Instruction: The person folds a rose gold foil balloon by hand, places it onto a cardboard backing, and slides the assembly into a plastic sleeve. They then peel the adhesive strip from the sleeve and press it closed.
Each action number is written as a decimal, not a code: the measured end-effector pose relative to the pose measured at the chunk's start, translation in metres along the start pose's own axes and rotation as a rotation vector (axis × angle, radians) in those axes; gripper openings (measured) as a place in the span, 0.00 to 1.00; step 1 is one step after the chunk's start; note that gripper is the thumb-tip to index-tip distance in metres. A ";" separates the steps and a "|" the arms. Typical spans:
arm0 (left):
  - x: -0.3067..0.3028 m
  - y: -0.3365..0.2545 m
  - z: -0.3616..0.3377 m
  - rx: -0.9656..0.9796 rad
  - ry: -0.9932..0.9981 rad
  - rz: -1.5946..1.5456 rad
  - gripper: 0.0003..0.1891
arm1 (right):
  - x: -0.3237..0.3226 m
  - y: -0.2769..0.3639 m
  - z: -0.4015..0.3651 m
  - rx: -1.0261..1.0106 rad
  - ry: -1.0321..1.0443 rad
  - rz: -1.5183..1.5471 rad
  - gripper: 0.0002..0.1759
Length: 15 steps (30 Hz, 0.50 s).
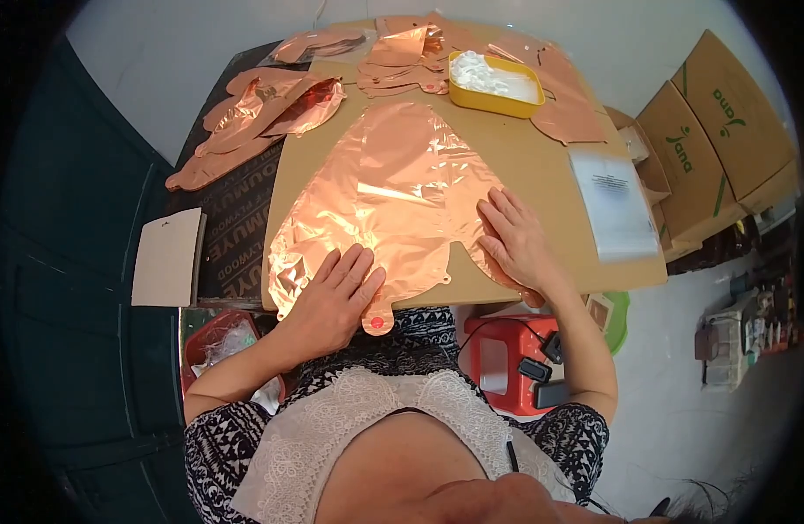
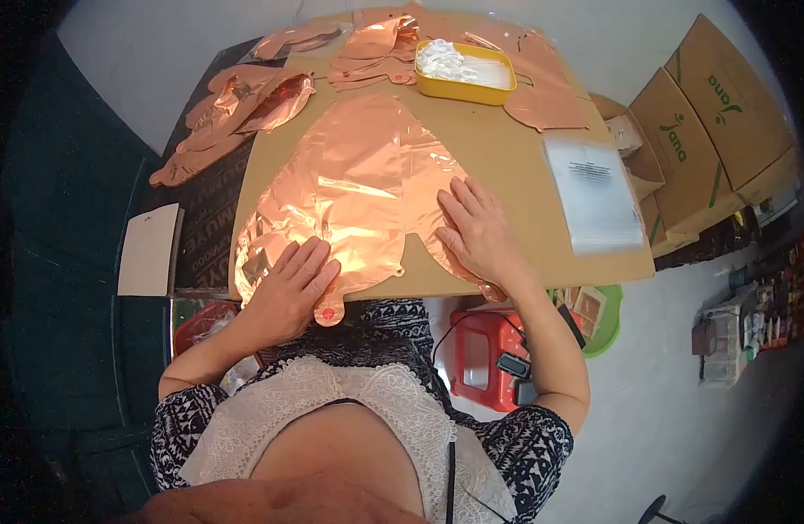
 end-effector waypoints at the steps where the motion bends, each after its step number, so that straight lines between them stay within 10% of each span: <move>1: 0.001 0.000 0.000 0.007 -0.013 0.008 0.32 | 0.000 0.000 0.000 -0.001 0.001 -0.002 0.27; 15: -0.011 -0.002 0.002 -0.014 0.087 -0.074 0.38 | -0.010 -0.013 0.002 0.094 -0.058 0.213 0.25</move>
Point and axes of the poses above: each hand's wrist, its own z-axis towards the middle knuckle, its own x-axis out of the palm, y = z × x, the point moved 7 cm from there along z, towards the middle knuckle, and after that the axes turned 1 degree about y, right-handed, at the moved point
